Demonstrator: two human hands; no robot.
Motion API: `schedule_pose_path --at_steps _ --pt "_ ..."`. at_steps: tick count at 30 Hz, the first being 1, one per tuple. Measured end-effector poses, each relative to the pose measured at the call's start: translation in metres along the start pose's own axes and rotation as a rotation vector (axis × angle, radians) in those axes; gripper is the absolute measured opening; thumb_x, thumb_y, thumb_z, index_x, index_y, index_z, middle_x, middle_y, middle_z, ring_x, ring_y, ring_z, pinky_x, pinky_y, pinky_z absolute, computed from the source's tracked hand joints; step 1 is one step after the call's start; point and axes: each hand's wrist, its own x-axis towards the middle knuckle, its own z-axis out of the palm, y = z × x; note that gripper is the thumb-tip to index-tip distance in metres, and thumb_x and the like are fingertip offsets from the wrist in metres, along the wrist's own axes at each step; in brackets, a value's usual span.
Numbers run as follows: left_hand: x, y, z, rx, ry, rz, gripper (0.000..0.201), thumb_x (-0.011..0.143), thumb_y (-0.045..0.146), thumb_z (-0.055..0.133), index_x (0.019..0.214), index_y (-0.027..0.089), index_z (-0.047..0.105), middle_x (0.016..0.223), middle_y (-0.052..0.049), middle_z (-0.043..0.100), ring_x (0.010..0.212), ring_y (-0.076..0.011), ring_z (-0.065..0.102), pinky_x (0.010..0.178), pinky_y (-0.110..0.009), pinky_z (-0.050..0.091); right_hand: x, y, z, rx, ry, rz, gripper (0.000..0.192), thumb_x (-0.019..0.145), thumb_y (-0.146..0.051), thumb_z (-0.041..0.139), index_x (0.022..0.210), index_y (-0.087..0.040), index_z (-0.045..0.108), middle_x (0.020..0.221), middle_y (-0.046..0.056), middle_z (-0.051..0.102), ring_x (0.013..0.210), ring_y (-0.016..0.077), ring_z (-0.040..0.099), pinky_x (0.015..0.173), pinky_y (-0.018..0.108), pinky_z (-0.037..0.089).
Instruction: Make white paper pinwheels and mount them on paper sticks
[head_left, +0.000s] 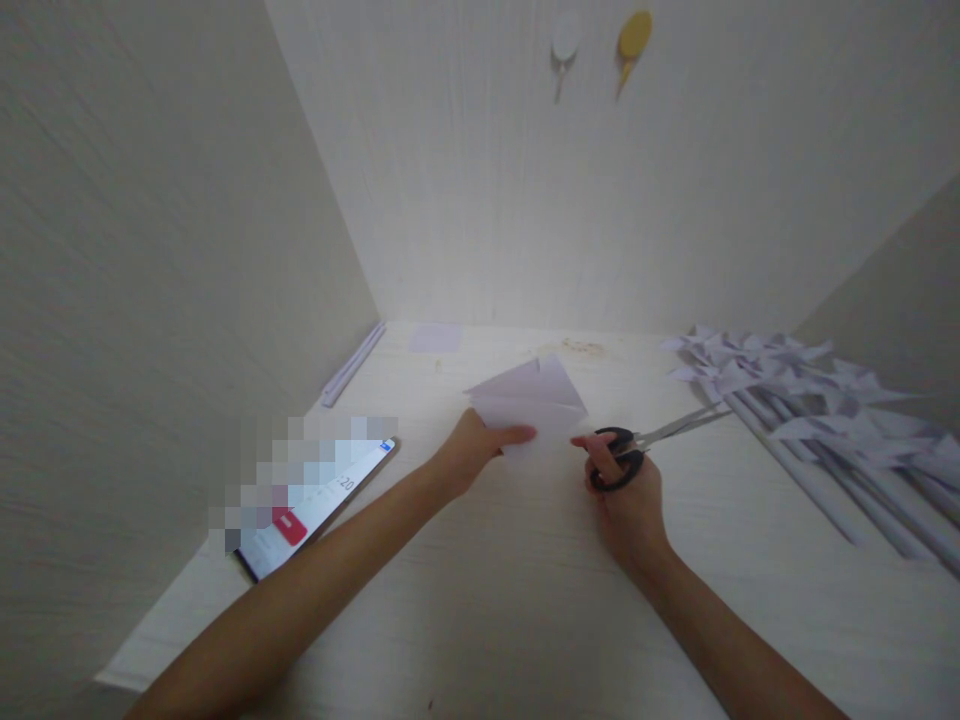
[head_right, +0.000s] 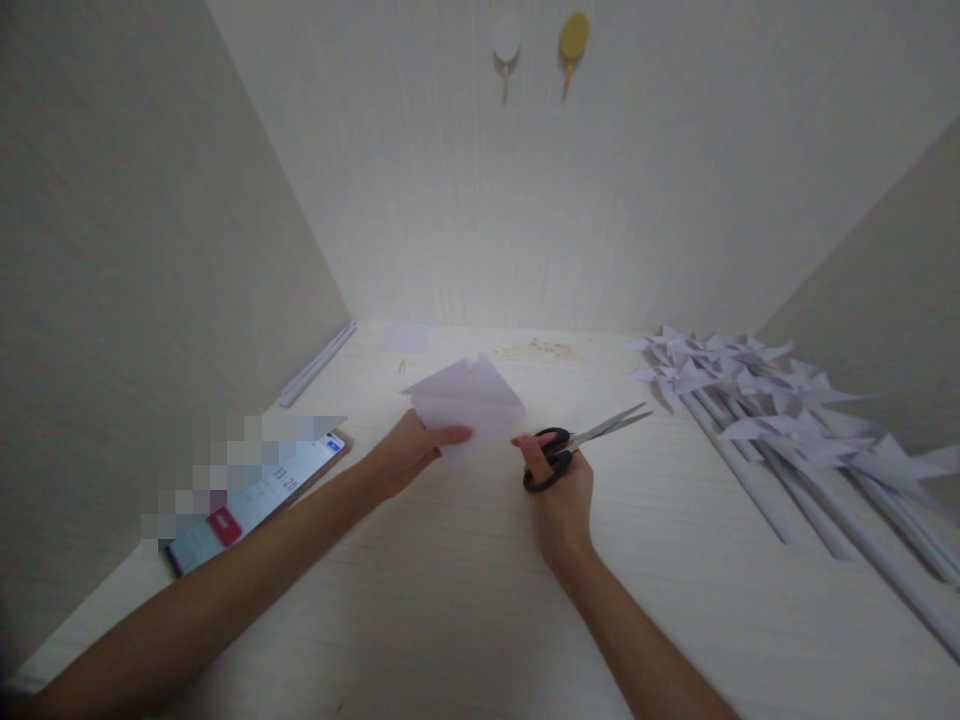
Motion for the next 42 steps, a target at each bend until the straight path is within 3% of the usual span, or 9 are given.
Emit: schedule_pose_path --at_steps 3,9,17,23,28,35,42 --pt "-0.003 0.0 0.008 -0.103 0.038 -0.005 0.041 0.053 0.017 0.068 0.092 0.014 0.059 0.097 -0.009 0.061 0.083 -0.0169 0.057 0.071 -0.029 0.046 -0.008 -0.007 0.005 -0.037 -0.096 0.012 0.021 0.061 -0.03 0.064 0.063 -0.017 0.048 0.065 0.001 0.059 0.065 0.0136 0.054 0.052 0.022 0.036" --pt "-0.008 -0.009 0.019 -0.131 0.003 -0.009 0.039 0.054 0.019 0.068 0.091 0.013 0.059 0.091 -0.007 0.062 0.078 -0.0154 0.057 0.068 -0.027 0.046 -0.017 -0.011 0.01 -0.067 -0.153 0.053 0.021 0.056 -0.026 0.067 0.062 -0.017 0.049 0.057 -0.003 0.052 0.05 0.0085 0.045 0.047 0.021 0.033" --pt "-0.005 -0.023 0.017 0.191 0.138 0.093 0.024 0.056 0.024 0.065 0.076 0.012 0.058 0.069 -0.003 0.06 0.056 -0.0108 0.052 0.048 -0.021 0.04 -0.01 -0.002 0.005 -0.024 -0.109 0.061 0.02 0.058 -0.028 0.065 0.063 -0.016 0.05 0.053 -0.006 0.048 0.046 0.0066 0.039 0.044 0.02 0.03" --pt "-0.005 -0.03 0.016 0.266 0.246 0.192 0.018 0.058 0.026 0.062 0.071 0.013 0.058 0.062 0.001 0.058 0.051 -0.0093 0.049 0.048 -0.021 0.04 -0.012 -0.001 0.004 -0.027 -0.258 0.064 0.026 0.053 -0.025 0.069 0.065 -0.017 0.047 0.067 -0.002 0.057 0.052 0.0081 0.045 0.047 0.021 0.034" --pt "-0.007 -0.028 0.018 0.265 0.246 0.206 0.014 0.059 0.022 0.061 0.07 0.014 0.06 0.068 -0.001 0.062 0.06 -0.0121 0.056 0.058 -0.024 0.044 -0.013 0.0 0.004 -0.104 -0.254 0.065 0.03 0.049 -0.024 0.071 0.065 -0.017 0.046 0.056 -0.006 0.05 0.043 0.0056 0.035 0.041 0.02 0.029" --pt "-0.009 -0.027 0.02 0.232 0.193 0.224 0.02 0.059 0.021 0.062 0.077 0.014 0.062 0.071 -0.004 0.065 0.086 -0.0187 0.057 0.078 -0.032 0.043 -0.013 -0.003 0.003 -0.15 -0.212 0.045 0.029 0.054 -0.031 0.069 0.064 -0.017 0.046 0.054 -0.005 0.046 0.046 0.0066 0.036 0.042 0.02 0.028" --pt "-0.009 -0.029 0.02 0.234 0.163 0.199 0.018 0.058 0.021 0.063 0.075 0.015 0.062 0.071 -0.005 0.066 0.091 -0.0211 0.056 0.081 -0.036 0.042 -0.013 -0.004 0.003 -0.174 -0.183 0.037 0.028 0.055 -0.032 0.068 0.062 -0.017 0.046 0.047 -0.008 0.038 0.043 0.0059 0.033 0.04 0.019 0.026"
